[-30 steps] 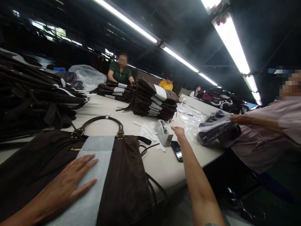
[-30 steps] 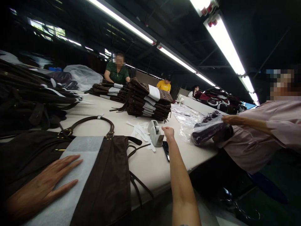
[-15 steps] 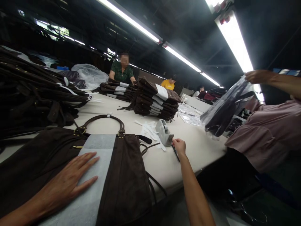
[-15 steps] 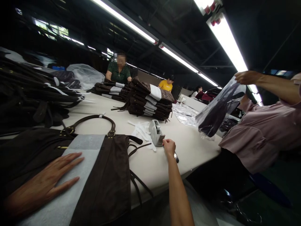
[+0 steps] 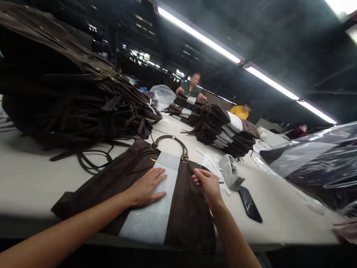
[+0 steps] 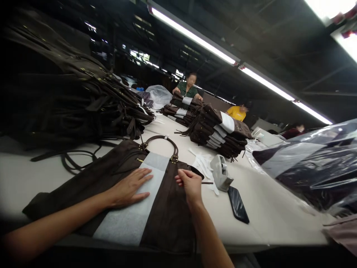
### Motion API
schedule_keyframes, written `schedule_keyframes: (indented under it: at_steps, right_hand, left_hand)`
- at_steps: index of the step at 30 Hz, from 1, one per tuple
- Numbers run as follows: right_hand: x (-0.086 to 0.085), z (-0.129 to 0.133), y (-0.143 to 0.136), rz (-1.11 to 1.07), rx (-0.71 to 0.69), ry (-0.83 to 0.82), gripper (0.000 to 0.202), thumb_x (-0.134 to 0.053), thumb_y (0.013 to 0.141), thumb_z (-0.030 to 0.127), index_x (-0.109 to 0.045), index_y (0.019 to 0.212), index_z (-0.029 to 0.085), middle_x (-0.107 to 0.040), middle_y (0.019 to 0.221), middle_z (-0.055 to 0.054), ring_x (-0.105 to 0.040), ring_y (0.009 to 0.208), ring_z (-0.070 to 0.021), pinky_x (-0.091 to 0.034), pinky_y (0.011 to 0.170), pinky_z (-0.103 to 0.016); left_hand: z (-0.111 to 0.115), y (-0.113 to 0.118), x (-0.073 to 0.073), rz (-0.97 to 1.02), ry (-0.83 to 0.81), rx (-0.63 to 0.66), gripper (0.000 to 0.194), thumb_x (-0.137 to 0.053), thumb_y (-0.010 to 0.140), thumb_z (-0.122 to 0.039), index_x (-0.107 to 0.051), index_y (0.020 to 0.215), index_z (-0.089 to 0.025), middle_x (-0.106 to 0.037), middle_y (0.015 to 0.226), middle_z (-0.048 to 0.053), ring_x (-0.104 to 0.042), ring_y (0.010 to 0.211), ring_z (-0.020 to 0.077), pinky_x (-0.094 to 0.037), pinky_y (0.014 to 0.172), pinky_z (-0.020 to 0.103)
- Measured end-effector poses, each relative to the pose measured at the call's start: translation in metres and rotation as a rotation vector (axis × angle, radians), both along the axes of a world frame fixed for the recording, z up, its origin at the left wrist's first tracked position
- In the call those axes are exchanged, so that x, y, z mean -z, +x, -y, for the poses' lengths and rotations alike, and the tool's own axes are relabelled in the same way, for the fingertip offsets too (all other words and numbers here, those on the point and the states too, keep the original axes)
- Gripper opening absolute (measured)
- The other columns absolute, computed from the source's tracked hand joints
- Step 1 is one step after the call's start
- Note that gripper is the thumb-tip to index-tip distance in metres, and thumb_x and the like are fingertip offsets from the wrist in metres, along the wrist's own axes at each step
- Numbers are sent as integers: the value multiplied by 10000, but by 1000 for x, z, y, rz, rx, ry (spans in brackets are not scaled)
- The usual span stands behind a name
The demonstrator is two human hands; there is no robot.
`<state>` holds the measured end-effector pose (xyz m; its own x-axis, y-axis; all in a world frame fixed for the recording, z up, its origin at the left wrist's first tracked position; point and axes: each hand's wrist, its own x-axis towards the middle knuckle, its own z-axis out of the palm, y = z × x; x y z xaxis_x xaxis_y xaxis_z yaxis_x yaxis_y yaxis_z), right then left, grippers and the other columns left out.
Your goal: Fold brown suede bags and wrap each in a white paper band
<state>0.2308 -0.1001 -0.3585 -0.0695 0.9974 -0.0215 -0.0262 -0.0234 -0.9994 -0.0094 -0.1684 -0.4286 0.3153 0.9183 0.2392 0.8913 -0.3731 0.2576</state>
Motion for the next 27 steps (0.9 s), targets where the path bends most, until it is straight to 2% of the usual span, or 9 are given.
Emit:
schedule_keyframes:
  at_steps: [2, 4, 8, 12, 16, 27]
  right_hand:
    - [3, 2, -37, -16, -38, -82, 299, -853, 609, 316, -740, 766, 88, -689, 601, -60, -565, 483, -80, -435, 451, -160]
    - [11, -3, -63, -13, -14, -129, 208, -828, 639, 238, -724, 731, 83, -682, 580, -57, -557, 455, -75, -427, 425, -149]
    - [26, -16, -89, -5, 75, -189, 80, -751, 722, 141, -691, 712, 89, -672, 553, -44, -550, 417, -68, -423, 391, -133]
    - [35, -20, -99, -3, 149, -230, 76, -690, 774, 84, -658, 706, 88, -662, 534, -42, -560, 406, -74, -450, 394, -131]
    - [42, -20, -104, -1, 192, -241, 92, -698, 770, 76, -636, 704, 91, -665, 539, -51, -597, 434, -93, -487, 417, -141]
    - [59, -26, -106, 62, 194, -255, 117, -693, 768, 52, -605, 723, 115, -641, 502, -22, -613, 436, -111, -494, 414, -150]
  left_hand:
    - [1, 0, 1, 10, 17, 4, 645, -520, 899, -541, -472, 1407, -146, -368, 1527, 171, -309, 1433, 303, -244, 1196, 469]
    - [0, 0, 3, 21, 32, 13, 657, -524, 895, -546, -475, 1404, -133, -377, 1517, 186, -321, 1425, 310, -247, 1192, 469]
    - [-1, -2, 8, 52, 55, 26, 663, -541, 882, -545, -479, 1397, -132, -396, 1505, 188, -333, 1419, 307, -244, 1192, 460]
    - [-1, -3, 12, 86, 66, 26, 670, -550, 876, -536, -479, 1394, -118, -406, 1495, 197, -339, 1415, 314, -248, 1188, 456]
    - [0, -3, 11, 114, 73, 30, 679, -550, 873, -537, -482, 1385, -96, -416, 1482, 215, -352, 1405, 330, -252, 1184, 460]
    - [1, -3, 10, 113, 62, 32, 677, -563, 869, -522, -460, 1407, -123, -416, 1490, 190, -345, 1408, 318, -247, 1184, 455]
